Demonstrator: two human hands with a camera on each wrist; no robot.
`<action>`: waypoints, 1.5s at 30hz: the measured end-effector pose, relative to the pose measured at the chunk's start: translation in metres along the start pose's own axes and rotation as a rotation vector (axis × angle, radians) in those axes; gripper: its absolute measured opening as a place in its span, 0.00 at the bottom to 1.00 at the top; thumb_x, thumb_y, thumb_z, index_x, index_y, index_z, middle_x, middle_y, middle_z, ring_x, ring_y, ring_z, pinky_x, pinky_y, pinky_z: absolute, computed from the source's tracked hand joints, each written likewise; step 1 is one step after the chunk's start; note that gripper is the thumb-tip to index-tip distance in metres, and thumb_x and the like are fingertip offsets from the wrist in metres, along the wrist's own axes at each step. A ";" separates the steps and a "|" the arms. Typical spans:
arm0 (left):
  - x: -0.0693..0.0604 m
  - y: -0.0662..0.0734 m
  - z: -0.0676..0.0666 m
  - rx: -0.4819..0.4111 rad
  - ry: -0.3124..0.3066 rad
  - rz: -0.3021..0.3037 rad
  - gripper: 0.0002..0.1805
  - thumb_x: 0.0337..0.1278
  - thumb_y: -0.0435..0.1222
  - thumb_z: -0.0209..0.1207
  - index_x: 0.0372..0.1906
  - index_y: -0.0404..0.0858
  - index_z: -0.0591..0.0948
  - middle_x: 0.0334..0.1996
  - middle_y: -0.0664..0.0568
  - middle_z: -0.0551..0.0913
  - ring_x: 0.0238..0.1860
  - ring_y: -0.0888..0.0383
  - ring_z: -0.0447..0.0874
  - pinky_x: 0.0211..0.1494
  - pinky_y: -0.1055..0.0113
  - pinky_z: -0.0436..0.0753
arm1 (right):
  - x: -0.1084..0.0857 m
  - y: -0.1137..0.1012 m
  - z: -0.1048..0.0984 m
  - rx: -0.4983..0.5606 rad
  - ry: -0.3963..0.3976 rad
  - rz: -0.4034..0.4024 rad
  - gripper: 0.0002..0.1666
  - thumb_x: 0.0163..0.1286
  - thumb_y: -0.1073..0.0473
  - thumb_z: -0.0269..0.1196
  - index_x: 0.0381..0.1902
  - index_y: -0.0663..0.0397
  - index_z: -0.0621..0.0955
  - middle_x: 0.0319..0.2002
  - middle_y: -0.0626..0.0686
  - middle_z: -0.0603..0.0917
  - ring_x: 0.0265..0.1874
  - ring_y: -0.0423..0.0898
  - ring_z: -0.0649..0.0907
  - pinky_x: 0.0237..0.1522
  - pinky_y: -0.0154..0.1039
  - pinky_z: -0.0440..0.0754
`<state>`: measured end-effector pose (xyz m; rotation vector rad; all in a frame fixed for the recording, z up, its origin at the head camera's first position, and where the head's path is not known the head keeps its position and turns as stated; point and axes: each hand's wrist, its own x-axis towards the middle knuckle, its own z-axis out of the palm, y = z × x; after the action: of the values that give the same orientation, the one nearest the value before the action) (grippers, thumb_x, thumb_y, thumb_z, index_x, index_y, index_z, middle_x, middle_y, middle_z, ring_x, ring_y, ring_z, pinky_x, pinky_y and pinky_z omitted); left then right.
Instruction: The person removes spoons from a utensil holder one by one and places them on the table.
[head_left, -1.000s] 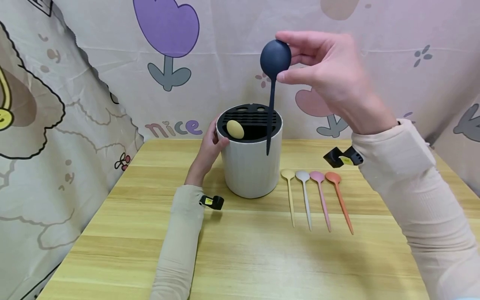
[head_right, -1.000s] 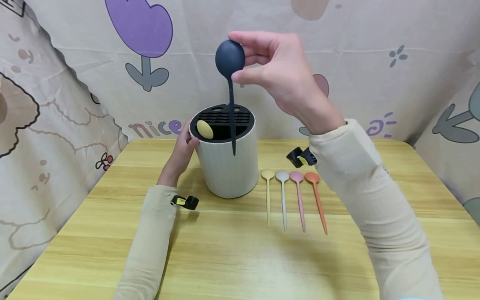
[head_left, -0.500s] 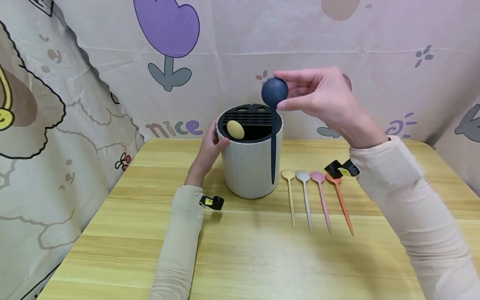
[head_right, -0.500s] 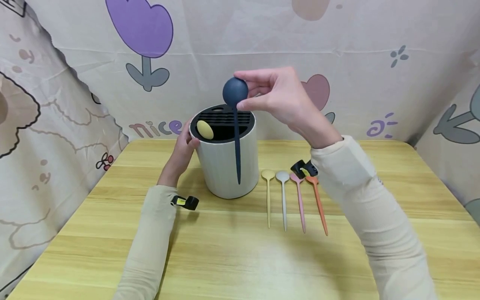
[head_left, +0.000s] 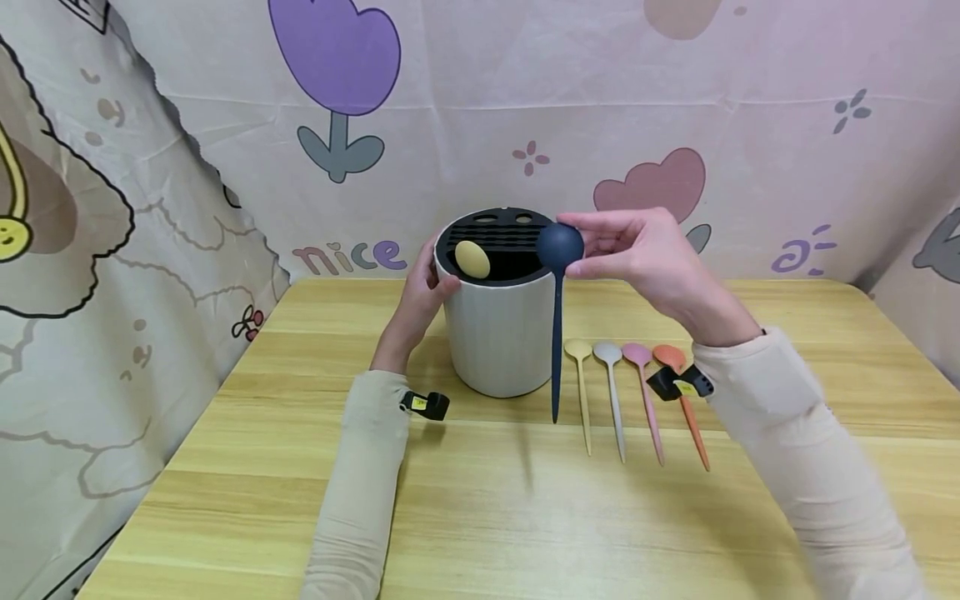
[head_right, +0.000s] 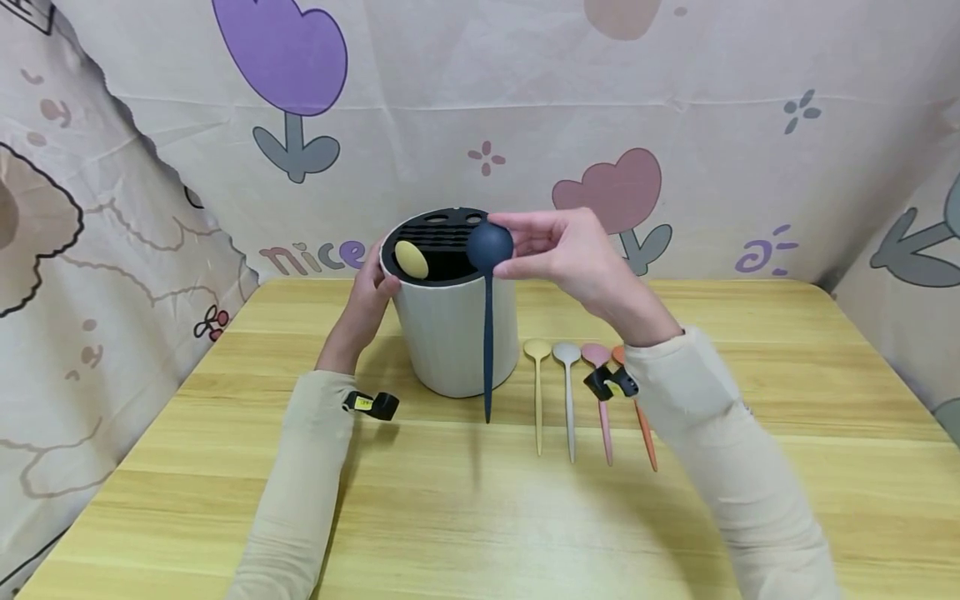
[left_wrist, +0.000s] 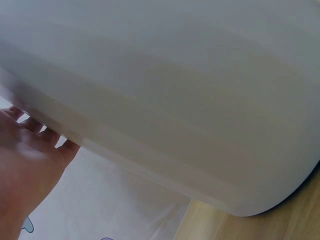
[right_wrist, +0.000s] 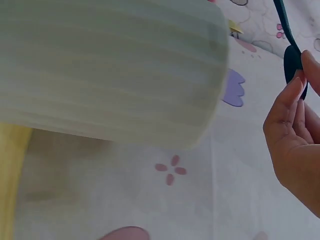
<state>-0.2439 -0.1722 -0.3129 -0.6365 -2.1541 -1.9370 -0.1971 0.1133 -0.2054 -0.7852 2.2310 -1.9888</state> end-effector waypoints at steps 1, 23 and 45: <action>0.000 0.000 0.000 -0.001 -0.001 0.000 0.74 0.23 0.78 0.59 0.76 0.37 0.51 0.73 0.45 0.56 0.71 0.52 0.56 0.71 0.54 0.60 | -0.002 0.004 0.000 -0.008 0.000 0.012 0.31 0.54 0.75 0.70 0.58 0.65 0.78 0.32 0.54 0.86 0.34 0.45 0.85 0.44 0.36 0.82; 0.000 0.000 0.001 0.001 0.004 -0.001 0.76 0.21 0.80 0.58 0.76 0.37 0.49 0.73 0.44 0.54 0.72 0.51 0.55 0.71 0.54 0.60 | -0.026 0.052 -0.003 -0.104 -0.021 0.149 0.33 0.56 0.68 0.71 0.61 0.61 0.77 0.35 0.49 0.87 0.38 0.44 0.84 0.47 0.35 0.80; 0.001 0.000 0.000 -0.013 0.002 0.015 0.76 0.21 0.79 0.59 0.75 0.34 0.50 0.73 0.42 0.55 0.71 0.49 0.56 0.71 0.53 0.59 | -0.028 0.094 -0.036 -0.020 -0.048 0.231 0.35 0.57 0.74 0.67 0.63 0.73 0.70 0.35 0.47 0.86 0.37 0.41 0.84 0.45 0.32 0.80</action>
<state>-0.2443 -0.1718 -0.3123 -0.6501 -2.1317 -1.9444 -0.2175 0.1613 -0.2953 -0.5413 2.2036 -1.8258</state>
